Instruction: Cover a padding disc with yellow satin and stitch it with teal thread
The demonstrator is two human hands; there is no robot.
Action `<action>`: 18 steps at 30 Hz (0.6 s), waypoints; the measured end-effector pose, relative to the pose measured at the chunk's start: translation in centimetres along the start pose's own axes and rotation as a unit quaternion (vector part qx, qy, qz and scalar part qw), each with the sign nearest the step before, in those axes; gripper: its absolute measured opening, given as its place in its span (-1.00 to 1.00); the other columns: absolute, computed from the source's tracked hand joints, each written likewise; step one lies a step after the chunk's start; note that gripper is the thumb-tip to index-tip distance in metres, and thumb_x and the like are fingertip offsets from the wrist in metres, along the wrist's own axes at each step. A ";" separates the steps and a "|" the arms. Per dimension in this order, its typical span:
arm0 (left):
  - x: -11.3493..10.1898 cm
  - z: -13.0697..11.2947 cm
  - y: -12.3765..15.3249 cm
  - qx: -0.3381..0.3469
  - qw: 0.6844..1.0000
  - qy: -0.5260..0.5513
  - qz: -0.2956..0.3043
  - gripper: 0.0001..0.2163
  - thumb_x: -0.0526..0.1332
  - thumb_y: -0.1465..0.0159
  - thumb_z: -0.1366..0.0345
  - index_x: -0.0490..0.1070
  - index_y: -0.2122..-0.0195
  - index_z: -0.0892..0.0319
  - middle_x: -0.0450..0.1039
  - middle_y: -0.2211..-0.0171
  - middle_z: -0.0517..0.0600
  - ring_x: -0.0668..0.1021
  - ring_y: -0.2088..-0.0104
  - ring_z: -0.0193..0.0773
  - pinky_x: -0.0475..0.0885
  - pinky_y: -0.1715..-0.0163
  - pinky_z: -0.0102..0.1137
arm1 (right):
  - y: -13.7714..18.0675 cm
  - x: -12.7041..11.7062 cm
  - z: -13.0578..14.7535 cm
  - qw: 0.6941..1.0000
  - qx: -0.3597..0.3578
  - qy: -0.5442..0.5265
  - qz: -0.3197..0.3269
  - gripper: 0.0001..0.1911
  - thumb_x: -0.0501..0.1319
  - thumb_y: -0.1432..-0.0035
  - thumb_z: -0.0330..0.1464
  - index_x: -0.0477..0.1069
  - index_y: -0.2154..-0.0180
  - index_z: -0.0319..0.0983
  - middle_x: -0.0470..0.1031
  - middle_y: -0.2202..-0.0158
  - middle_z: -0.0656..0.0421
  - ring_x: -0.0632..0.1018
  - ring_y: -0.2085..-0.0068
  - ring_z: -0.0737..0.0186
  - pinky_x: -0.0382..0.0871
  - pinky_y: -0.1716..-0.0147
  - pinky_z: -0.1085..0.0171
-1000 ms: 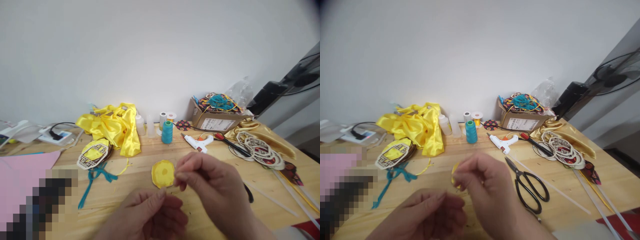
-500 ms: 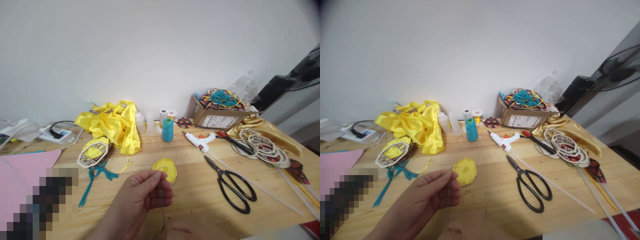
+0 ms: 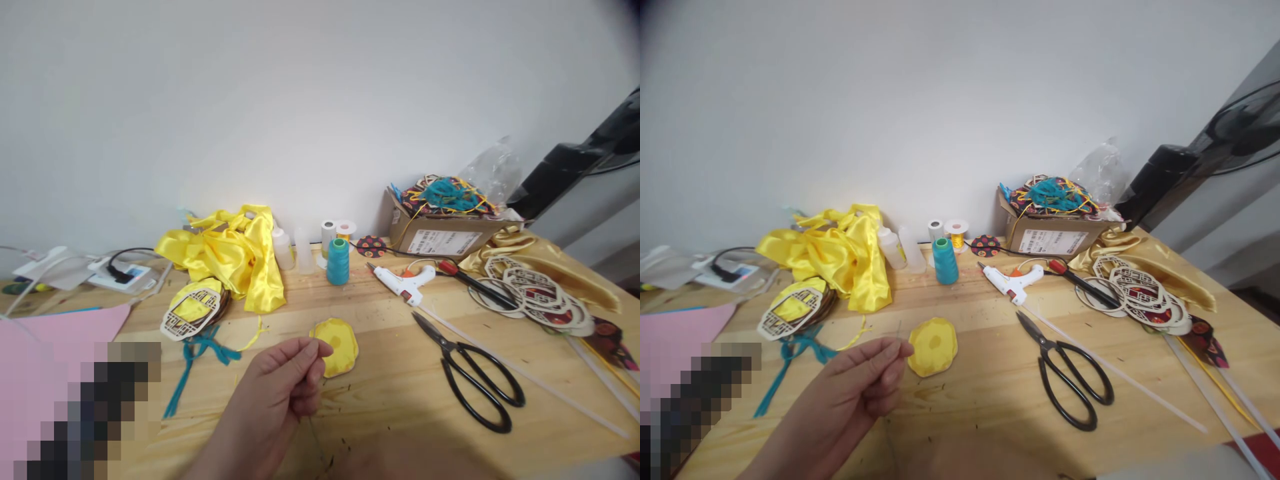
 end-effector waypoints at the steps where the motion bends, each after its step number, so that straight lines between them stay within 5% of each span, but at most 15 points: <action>1: -0.1 0.0 0.0 0.006 1.000 -0.012 -0.004 -0.89 0.32 -0.06 0.34 0.52 0.47 0.30 0.25 0.67 -0.15 0.14 0.67 -0.55 -0.02 0.67 -0.58 | -0.3 -0.5 0.0 1.000 0.003 -0.001 -0.001 -0.79 0.12 -0.22 -0.22 0.47 0.25 -0.18 0.50 0.20 0.18 0.51 0.26 0.29 0.41 0.28 0.30; 6: 0.0 -0.4 0.3 0.060 0.991 -0.119 -0.019 -0.83 0.29 -0.09 0.24 0.47 0.53 0.23 0.20 0.69 -0.17 0.15 0.66 -0.48 0.00 0.66 -0.53 | -2.7 -3.5 -2.0 0.990 0.086 -0.052 -0.098 -0.70 0.10 -0.21 -0.25 0.55 0.41 -0.21 0.52 0.43 0.21 0.48 0.35 0.31 0.30 0.36 0.35; 10: 0.8 -0.8 0.8 0.107 0.965 -0.241 0.003 -0.71 0.20 -0.17 0.19 0.31 0.65 0.19 0.11 0.71 -0.20 0.14 0.64 -0.43 0.03 0.64 -0.49 | -4.8 -1.6 -3.4 0.965 0.128 -0.217 -0.069 -0.82 0.23 -0.09 -0.27 0.56 0.36 -0.22 0.52 0.45 0.24 0.45 0.38 0.36 0.30 0.31 0.38; 13: 0.5 -0.8 1.0 0.119 0.944 -0.306 0.000 -0.69 0.15 -0.20 0.17 0.30 0.64 0.17 0.11 0.69 -0.19 0.16 0.63 -0.40 0.05 0.62 -0.47 | -5.2 -1.2 -4.7 0.940 0.171 -0.273 -0.113 -0.86 0.32 0.03 -0.31 0.55 0.40 -0.25 0.47 0.53 0.28 0.31 0.56 0.49 0.24 0.46 0.42; 18: -0.2 -0.2 0.6 0.098 0.956 -0.276 -0.005 -0.70 0.16 -0.19 0.14 0.33 0.62 0.18 0.10 0.70 -0.20 0.14 0.64 -0.42 0.02 0.64 -0.47 | -5.4 -1.6 -4.9 0.928 0.168 -0.293 -0.154 -0.86 0.30 0.04 -0.35 0.46 0.55 -0.29 0.43 0.62 0.29 0.17 0.65 0.54 0.05 0.63 0.43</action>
Point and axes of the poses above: each hand's wrist, its own y-axis away from the middle knuckle, its own x-axis out of the palm, z = x × y, the point moved 9 cm from there along -y, towards the middle knuckle
